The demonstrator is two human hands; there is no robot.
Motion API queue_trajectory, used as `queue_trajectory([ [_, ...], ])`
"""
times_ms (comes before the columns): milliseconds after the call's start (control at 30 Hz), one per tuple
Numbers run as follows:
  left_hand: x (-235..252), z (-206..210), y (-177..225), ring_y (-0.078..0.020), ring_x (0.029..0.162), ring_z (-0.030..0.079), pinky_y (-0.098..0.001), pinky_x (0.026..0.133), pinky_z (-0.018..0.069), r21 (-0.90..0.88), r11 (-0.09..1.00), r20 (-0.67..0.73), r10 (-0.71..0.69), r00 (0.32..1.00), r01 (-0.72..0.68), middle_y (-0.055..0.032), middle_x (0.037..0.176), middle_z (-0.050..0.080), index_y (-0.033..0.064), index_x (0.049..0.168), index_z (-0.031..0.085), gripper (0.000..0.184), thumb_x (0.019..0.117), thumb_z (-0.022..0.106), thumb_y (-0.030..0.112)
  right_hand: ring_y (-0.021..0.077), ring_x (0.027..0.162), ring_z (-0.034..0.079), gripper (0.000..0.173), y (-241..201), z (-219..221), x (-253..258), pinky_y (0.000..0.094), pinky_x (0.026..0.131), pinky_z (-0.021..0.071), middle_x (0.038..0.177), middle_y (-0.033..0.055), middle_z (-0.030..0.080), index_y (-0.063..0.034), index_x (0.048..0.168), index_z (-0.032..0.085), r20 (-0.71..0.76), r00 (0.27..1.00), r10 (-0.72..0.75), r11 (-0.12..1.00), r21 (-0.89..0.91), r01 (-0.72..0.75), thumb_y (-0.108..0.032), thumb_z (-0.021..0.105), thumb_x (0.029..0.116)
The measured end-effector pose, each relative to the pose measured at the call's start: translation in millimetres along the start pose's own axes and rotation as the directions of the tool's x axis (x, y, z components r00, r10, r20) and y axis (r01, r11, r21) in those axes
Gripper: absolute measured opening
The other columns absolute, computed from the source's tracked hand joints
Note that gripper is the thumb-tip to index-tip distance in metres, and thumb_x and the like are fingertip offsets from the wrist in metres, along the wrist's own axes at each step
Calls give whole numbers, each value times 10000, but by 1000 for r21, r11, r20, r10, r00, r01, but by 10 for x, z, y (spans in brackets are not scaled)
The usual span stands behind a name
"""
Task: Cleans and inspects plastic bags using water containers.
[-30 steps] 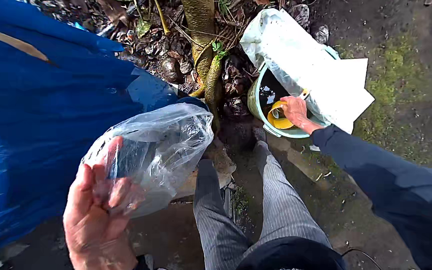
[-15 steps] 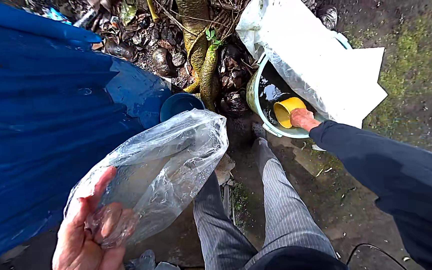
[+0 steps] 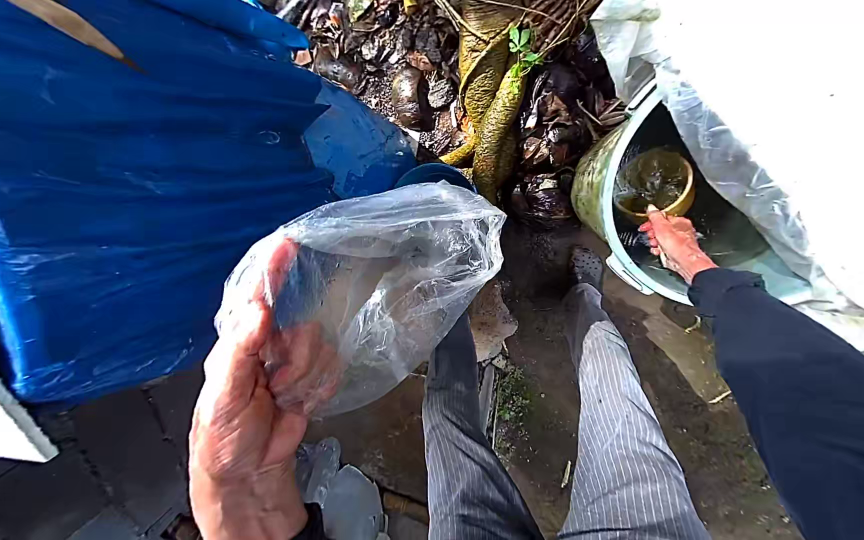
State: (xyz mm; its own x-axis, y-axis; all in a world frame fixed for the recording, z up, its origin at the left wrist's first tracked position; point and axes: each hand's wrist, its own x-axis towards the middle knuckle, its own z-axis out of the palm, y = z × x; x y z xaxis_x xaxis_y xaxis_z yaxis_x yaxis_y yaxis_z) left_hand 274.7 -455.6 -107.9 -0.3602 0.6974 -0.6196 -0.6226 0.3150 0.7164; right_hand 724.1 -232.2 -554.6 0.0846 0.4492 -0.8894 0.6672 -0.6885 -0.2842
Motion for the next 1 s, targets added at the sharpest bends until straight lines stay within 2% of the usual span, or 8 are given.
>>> queue_trajectory([
  [100,137,16,-30,-38,439,377,-187,413,365,90,996,-1,2,1000,-2,60,596,420,196,1185,648,196,1052,537,289,39,442,408,540,59,-184,-165,211,428,370,599,-75,455,-156,867,626,16,1000,3,989,149,-5,-659,481,1001],
  [167,222,63,-31,-54,457,397,-204,433,398,153,988,-47,24,999,-16,43,596,433,158,988,648,104,1028,555,185,30,423,395,498,96,-291,-373,199,404,351,583,-82,456,-160,852,614,41,999,-24,987,160,17,-606,476,1026],
  [333,379,71,37,-59,459,382,-193,424,373,177,984,-85,-15,996,30,35,616,427,151,930,594,205,1073,462,215,25,398,370,452,20,-464,-960,201,376,333,566,-91,448,-161,848,615,64,995,-82,987,140,72,-538,468,1048],
  [433,386,133,154,-64,447,382,-199,414,384,138,990,-86,-16,996,27,24,613,419,139,1070,604,156,1073,456,189,29,394,361,464,-75,-575,-1298,204,378,331,549,-91,433,-161,818,604,69,990,-127,985,123,117,-536,460,1050],
  [600,351,287,443,-66,457,390,-201,431,391,127,992,-31,-12,999,16,25,617,441,133,819,540,292,1076,445,233,34,391,366,484,-399,-758,-1994,205,373,334,543,-81,427,-151,813,600,62,983,-172,982,86,166,-547,458,1054],
  [667,383,350,553,-72,451,388,-209,423,392,100,995,20,11,1000,-13,23,615,433,127,917,556,226,1078,441,237,41,396,379,491,-619,-822,-2294,211,375,346,554,-72,440,-146,826,616,65,978,-196,980,58,192,-560,470,1046],
  [767,474,450,673,-58,432,356,-198,389,357,108,993,50,40,998,-45,30,637,404,197,1341,519,275,1078,455,240,50,407,391,490,-1035,-896,-2783,221,378,346,566,-65,446,-154,843,632,95,963,-252,968,26,250,-587,494,1028],
  [1000,643,542,712,-80,443,364,-229,407,373,209,978,-20,27,999,-23,11,637,416,248,1363,526,326,1041,542,291,80,481,468,458,-2317,-799,-3883,269,446,417,657,-29,527,-123,959,670,246,805,-539,784,-204,587,-531,482,1048],
])
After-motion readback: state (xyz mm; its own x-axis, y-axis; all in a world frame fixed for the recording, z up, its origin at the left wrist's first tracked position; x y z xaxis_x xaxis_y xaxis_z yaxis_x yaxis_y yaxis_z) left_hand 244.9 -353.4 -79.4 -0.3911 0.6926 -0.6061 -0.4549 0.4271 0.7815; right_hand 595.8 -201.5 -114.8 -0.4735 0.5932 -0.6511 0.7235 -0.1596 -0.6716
